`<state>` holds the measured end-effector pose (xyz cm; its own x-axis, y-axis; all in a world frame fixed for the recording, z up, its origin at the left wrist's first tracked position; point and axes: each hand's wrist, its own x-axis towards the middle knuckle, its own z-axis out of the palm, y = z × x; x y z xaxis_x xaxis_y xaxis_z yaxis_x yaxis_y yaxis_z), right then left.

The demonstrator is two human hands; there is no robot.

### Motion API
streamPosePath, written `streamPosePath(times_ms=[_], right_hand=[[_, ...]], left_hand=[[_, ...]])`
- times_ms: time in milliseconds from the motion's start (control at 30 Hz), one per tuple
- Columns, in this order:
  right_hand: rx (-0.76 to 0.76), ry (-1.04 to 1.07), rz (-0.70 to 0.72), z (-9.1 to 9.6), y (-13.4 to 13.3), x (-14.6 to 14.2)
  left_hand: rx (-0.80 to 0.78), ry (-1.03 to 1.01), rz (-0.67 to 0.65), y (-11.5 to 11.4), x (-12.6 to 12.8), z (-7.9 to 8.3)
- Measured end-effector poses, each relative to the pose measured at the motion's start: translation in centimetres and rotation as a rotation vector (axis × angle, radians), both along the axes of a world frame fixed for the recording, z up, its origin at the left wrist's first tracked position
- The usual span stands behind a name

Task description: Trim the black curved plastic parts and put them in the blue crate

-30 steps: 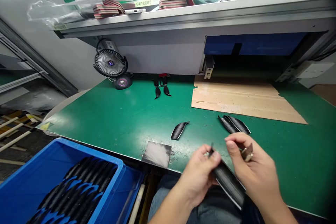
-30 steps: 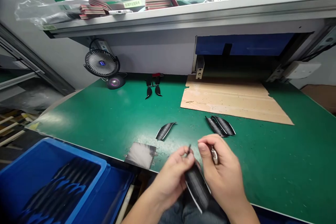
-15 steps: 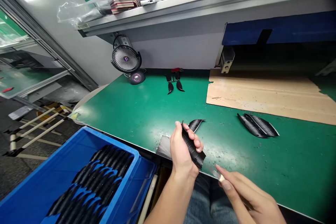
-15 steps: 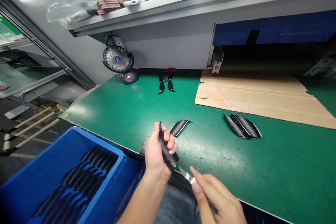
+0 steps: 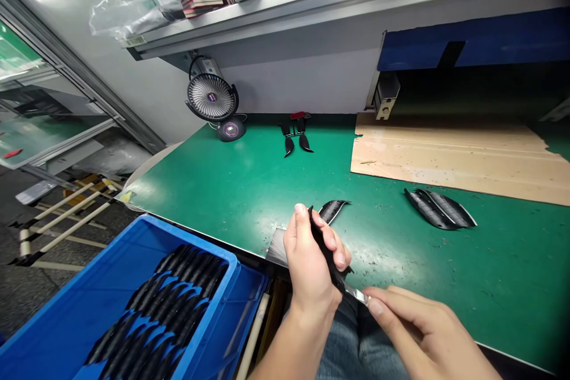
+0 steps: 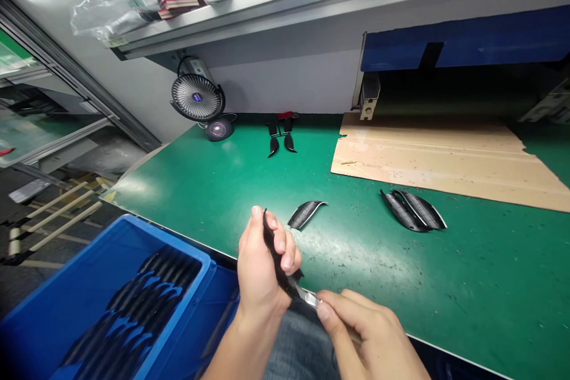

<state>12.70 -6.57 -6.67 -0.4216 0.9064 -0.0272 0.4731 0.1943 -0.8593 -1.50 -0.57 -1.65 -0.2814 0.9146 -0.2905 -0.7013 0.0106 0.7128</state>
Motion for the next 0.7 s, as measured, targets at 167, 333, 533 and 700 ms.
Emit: streamPosePath(times_ms=[167,333,533,700], right_hand=[[0.068,-0.071,-0.026,0.2,0.0,-0.3],[0.171,-0.13,-0.06,0.0,0.0,-0.4],[0.401,-0.312,-0.135,-0.4,-0.4,-0.5],[0.735,-0.422,-0.311,-0.8,-1.5,-1.2]], left_hand=[[0.008,0.049,0.031,-0.4,0.0,0.0],[0.006,0.079,0.034,-0.6,0.1,0.1],[0.001,0.113,0.08,-0.5,0.4,0.1],[-0.065,-0.021,0.113,0.1,0.0,-0.2]])
